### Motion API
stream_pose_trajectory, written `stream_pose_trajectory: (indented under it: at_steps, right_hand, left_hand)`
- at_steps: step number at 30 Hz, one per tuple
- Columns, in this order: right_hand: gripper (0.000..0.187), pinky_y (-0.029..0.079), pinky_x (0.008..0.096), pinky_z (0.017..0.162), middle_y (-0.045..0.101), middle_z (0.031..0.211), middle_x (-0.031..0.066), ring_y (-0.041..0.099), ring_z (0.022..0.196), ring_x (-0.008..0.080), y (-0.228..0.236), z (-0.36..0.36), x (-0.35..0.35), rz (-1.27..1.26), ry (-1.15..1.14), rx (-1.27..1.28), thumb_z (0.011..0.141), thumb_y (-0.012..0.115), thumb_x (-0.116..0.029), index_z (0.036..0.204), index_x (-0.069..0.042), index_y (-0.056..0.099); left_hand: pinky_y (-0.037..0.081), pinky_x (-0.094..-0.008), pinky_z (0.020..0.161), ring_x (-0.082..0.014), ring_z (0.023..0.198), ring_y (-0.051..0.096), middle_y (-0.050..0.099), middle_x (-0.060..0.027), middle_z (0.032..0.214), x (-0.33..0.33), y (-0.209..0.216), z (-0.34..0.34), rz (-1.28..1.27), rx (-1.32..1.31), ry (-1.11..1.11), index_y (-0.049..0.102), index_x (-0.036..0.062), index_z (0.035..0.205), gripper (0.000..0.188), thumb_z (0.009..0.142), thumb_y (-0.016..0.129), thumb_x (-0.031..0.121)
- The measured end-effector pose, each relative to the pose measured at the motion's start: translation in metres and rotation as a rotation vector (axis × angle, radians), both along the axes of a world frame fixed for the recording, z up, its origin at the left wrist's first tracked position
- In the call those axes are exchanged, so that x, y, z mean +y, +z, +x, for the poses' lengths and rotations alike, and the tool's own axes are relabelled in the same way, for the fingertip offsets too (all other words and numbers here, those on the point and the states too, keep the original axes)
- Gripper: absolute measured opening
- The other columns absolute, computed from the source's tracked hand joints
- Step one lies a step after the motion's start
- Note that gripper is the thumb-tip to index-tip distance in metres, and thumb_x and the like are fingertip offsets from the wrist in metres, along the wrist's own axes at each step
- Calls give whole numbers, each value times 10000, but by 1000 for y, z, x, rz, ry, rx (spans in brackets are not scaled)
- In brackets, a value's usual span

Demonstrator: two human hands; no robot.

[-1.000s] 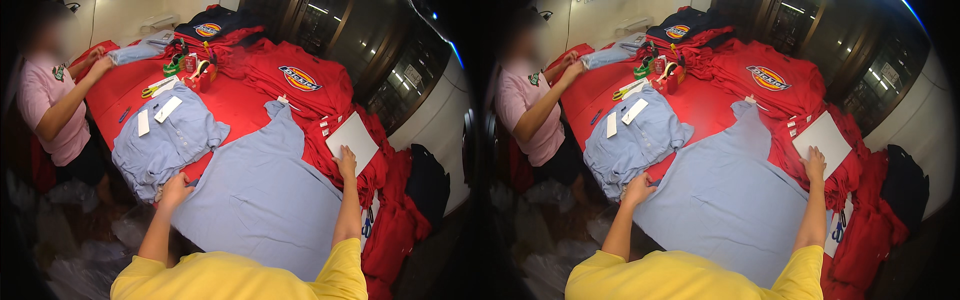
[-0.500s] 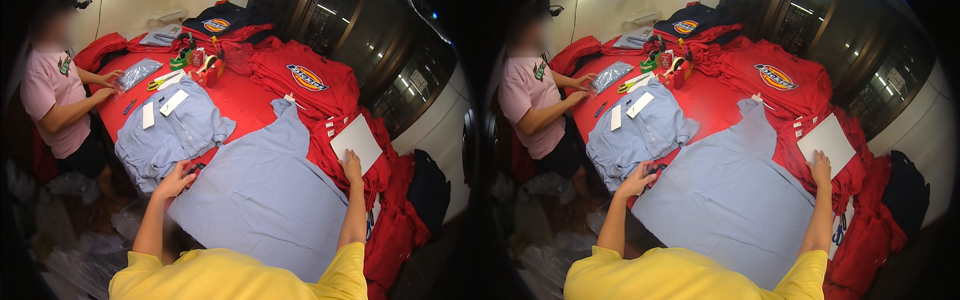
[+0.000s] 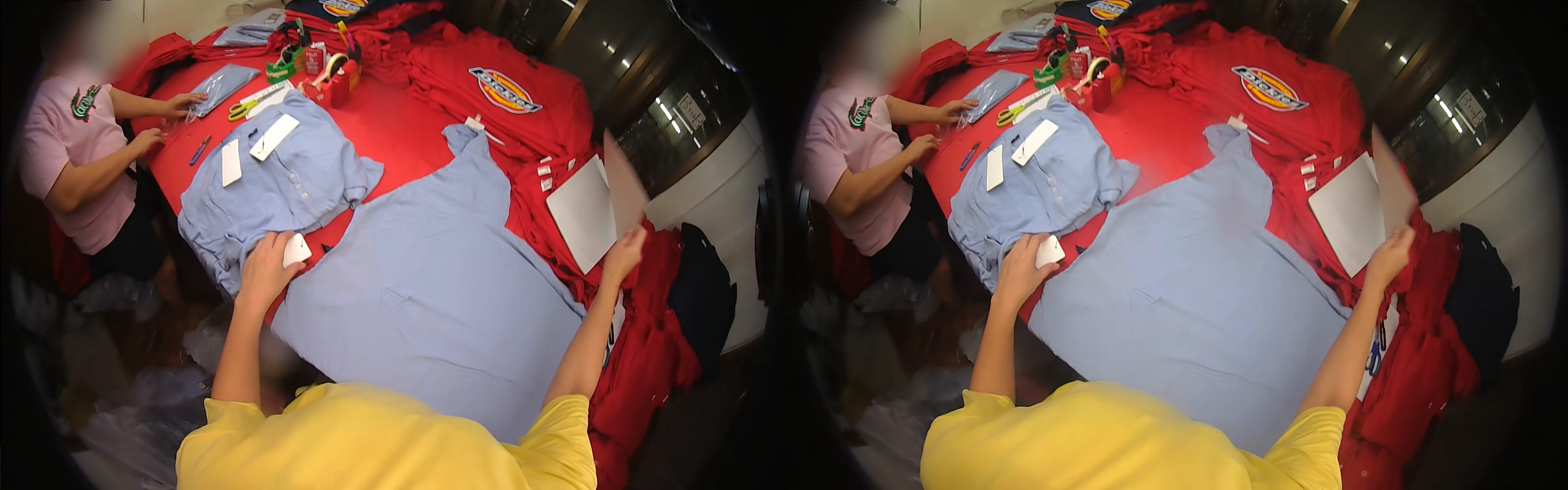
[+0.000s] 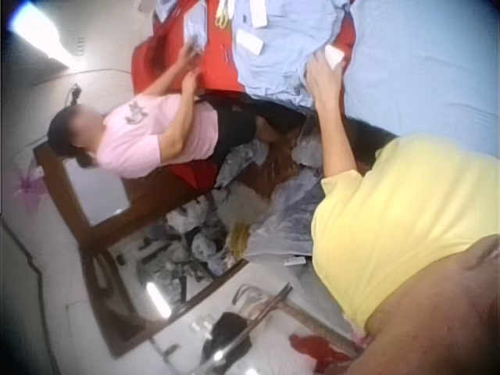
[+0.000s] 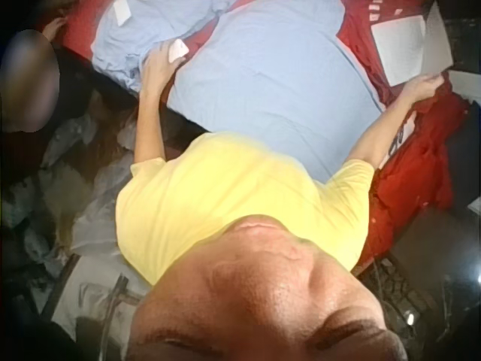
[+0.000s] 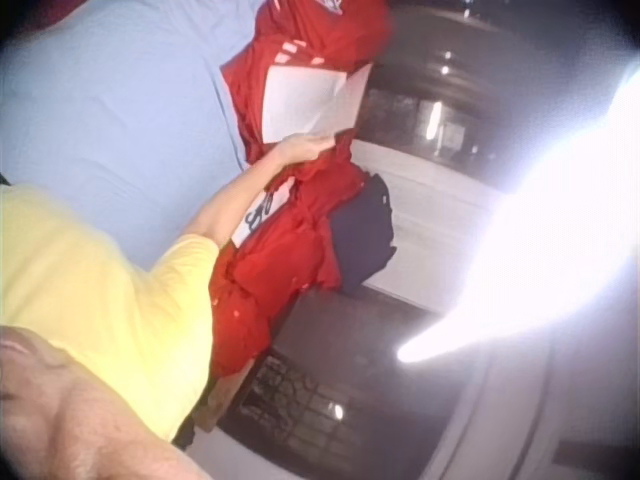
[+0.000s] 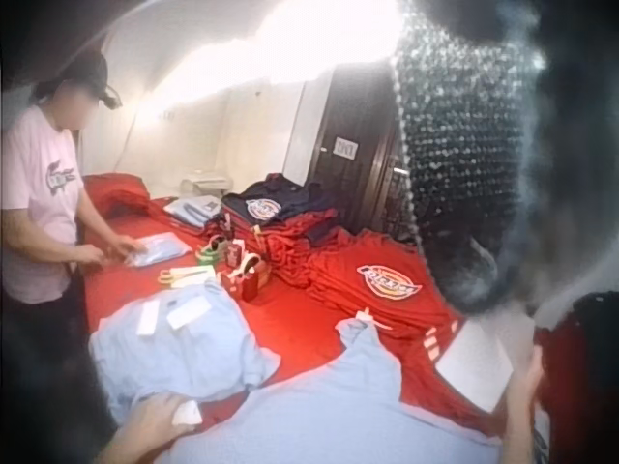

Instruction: The person folds light blue shirts on a red table using a cardboard template to ensure uniform size. They smooth the fabric, fold the sleeves and body, and stack the finished shirts. Another person in a pink shirt is visible in the background handling similar items.

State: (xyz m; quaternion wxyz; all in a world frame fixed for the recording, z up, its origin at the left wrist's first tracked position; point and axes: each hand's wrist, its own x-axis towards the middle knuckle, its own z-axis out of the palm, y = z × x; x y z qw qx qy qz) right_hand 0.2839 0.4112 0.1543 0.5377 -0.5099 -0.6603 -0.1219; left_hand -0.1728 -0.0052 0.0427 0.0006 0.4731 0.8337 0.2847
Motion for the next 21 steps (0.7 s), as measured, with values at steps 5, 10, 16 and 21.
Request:
stream_pose_trajectory:
  at_steps: [5, 10, 16, 21]
  right_hand:
    - [204, 480, 332, 840, 581, 997, 80, 570, 935, 177, 15, -20, -104, -121, 688, 769, 969, 522, -123, 1127, -1, 482]
    - [246, 482, 328, 916, 583, 1129, 87, 571, 1025, 153, -97, -53, -211, -918, 925, 913, 958, 522, -80, 1187, -34, 446]
    - [382, 476, 314, 898, 611, 1113, 155, 595, 1004, 195, -170, -144, -278, -1223, 795, 969, 922, 482, 8, 1277, -16, 343]
    - [546, 470, 306, 879, 595, 1170, 174, 588, 1009, 194, -163, -161, -293, -1071, 750, 740, 927, 485, -15, 1410, -36, 231]
  left_hand:
    - [442, -410, 869, -310, 1008, 530, 547, -106, 1079, -7, -34, -2, -23, 232, 40, 577, 56, 1195, 554, 715, 774, 251]
    - [459, -410, 855, -308, 1014, 528, 550, -105, 1083, 4, -48, -15, 153, 158, -99, 590, 84, 1214, 530, 737, 760, 240]
    - [457, -405, 858, -331, 1011, 526, 550, -124, 1069, 17, -32, -26, 73, 131, -58, 602, 59, 1176, 470, 738, 745, 149]
    - [398, -427, 955, -328, 1133, 497, 548, -124, 1190, 4, -13, -7, 110, 165, -91, 632, 73, 1144, 402, 755, 720, 125]
